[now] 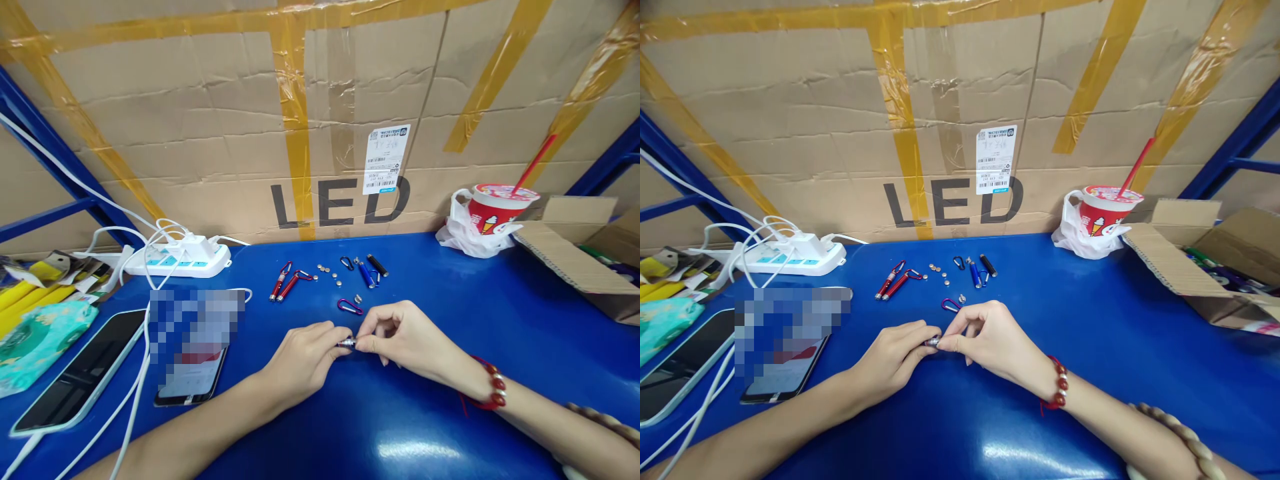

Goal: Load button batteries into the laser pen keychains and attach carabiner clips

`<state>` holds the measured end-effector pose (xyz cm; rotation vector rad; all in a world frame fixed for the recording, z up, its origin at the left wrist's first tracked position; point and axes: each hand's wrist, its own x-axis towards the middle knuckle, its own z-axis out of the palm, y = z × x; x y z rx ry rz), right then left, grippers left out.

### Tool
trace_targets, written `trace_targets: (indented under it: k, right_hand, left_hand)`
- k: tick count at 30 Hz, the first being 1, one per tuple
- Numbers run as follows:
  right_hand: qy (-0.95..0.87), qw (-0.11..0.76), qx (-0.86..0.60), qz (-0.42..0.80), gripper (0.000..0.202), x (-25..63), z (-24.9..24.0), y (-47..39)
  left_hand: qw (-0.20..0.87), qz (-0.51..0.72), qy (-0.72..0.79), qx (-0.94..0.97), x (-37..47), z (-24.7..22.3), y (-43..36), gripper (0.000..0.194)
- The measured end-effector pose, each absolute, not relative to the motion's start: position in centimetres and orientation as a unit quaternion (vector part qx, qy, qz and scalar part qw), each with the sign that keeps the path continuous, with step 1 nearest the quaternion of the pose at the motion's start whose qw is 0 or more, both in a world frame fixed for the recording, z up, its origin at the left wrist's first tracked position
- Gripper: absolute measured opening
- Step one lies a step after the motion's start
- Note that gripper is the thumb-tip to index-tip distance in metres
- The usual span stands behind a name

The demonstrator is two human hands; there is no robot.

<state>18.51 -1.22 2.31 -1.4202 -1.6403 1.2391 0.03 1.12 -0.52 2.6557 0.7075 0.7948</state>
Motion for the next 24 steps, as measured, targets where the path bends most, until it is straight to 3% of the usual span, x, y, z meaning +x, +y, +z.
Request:
trace_targets:
  k: [5, 14, 20, 24]
  right_hand:
    - [-0.562, 0.300, -0.475, 0.607, 0.033, 18.76, 2.15, -1.10]
    - [-0.598, 0.293, -0.468, 0.581, 0.030, 19.22, 2.22, -0.62]
    - [-0.681, 0.309, -0.495, 0.443, 0.028, 19.24, 2.19, -0.60]
    - [-0.763, 0.356, -0.472, 0.260, 0.025, 19.36, 1.92, -0.97]
  left_hand:
    - [0.114, 0.280, 0.253, 0.919, 0.18, -0.53, 1.07, 0.034]
    - [0.153, 0.281, 0.269, 0.909, 0.17, -0.41, 0.92, 0.029]
    - [0.150, 0.267, 0.281, 0.910, 0.10, -0.35, 0.90, 0.030]
    - [0.198, 0.265, 0.297, 0.896, 0.09, -0.40, 0.86, 0.024]
